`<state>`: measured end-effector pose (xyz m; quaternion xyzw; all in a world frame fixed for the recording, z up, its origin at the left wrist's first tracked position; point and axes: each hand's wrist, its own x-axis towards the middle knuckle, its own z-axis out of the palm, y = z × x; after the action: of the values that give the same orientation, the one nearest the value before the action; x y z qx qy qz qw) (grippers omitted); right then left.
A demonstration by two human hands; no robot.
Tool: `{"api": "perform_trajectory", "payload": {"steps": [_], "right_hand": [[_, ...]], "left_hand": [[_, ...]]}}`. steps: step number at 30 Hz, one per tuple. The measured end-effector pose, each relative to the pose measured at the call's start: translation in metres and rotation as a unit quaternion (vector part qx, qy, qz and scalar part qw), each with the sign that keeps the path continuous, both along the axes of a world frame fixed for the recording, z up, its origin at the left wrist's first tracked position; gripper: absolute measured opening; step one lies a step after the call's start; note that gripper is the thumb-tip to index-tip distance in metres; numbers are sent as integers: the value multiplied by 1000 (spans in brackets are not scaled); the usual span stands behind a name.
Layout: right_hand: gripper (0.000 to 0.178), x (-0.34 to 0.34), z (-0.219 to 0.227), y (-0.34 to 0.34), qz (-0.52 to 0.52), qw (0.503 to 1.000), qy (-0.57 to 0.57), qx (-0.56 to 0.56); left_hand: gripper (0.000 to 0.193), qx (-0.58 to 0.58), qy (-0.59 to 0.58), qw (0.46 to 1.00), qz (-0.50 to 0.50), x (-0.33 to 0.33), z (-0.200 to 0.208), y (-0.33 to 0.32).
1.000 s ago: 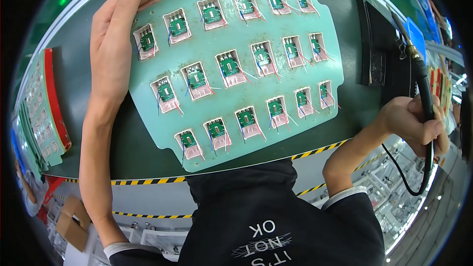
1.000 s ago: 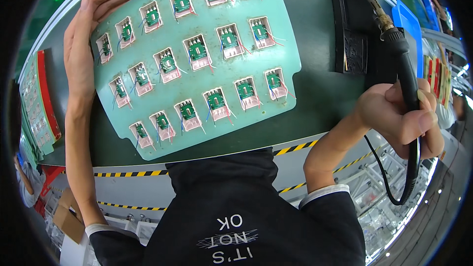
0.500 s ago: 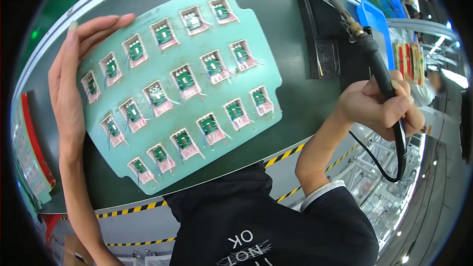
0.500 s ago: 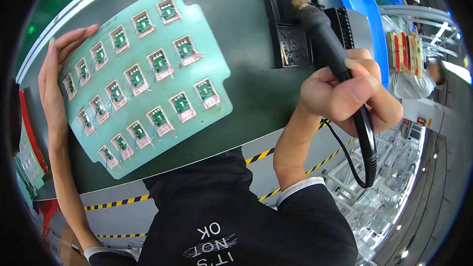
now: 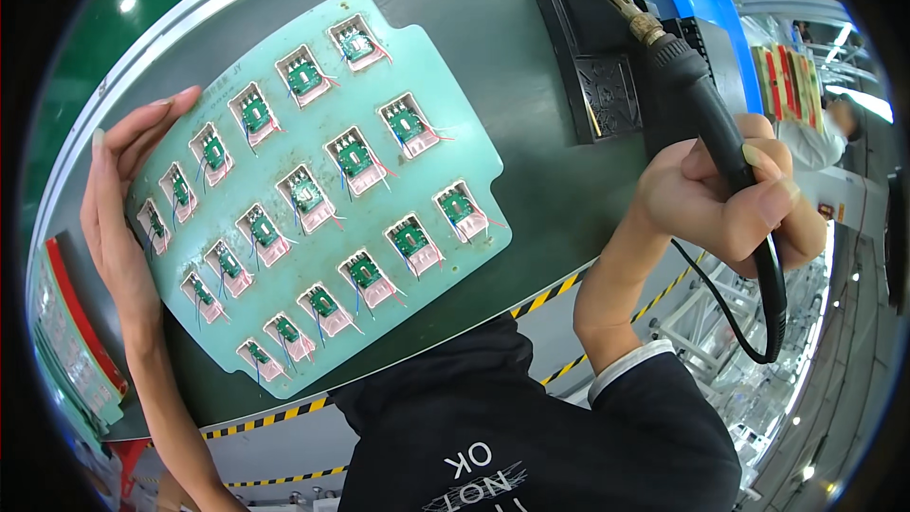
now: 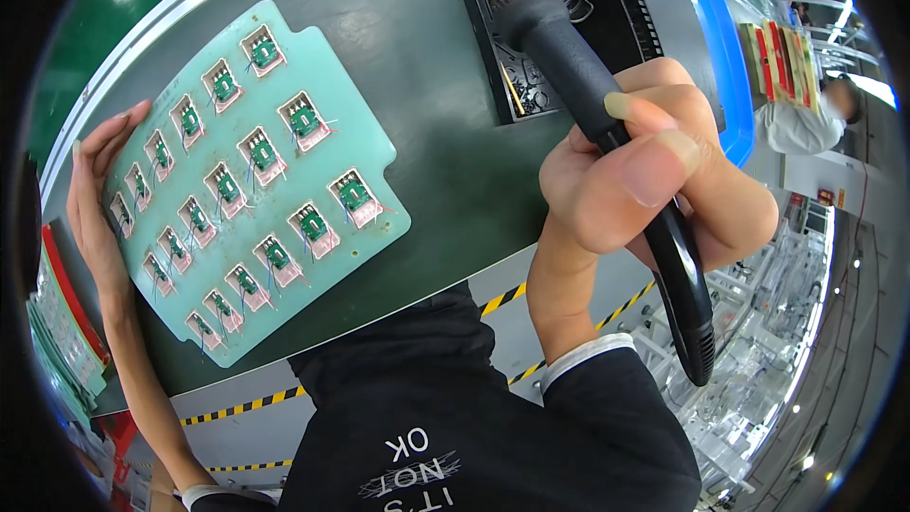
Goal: Soldering electronic components onto a printed circuit board.
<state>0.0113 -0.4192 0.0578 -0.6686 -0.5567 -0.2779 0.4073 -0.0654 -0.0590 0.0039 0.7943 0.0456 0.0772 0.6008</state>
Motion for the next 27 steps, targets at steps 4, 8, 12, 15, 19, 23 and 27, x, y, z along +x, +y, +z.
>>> {"api": "perform_trajectory", "payload": {"steps": [4,8,12,15,19,23,27], "right_hand": [[23,1,-9,12,-78,992,-34,97],[18,-1,-16,22,-125,975,-53,179],[20,-4,-20,28,-171,970,-51,162],[18,-6,-18,29,-178,966,-44,183],[19,-4,-17,24,-169,969,-68,169],[11,-1,-22,28,-138,971,-60,188],[12,-1,-18,29,-170,968,-64,174]], "left_hand": [[47,-34,7,999,-2,4,2,-2],[47,-87,-2,996,-27,7,-1,-3],[48,-75,-6,997,-21,2,1,1],[48,-94,-10,995,-24,4,0,1],[49,-92,-32,994,-41,4,-1,5],[48,-97,-20,995,-34,4,0,3],[48,-80,-26,995,-45,5,3,3]]}}
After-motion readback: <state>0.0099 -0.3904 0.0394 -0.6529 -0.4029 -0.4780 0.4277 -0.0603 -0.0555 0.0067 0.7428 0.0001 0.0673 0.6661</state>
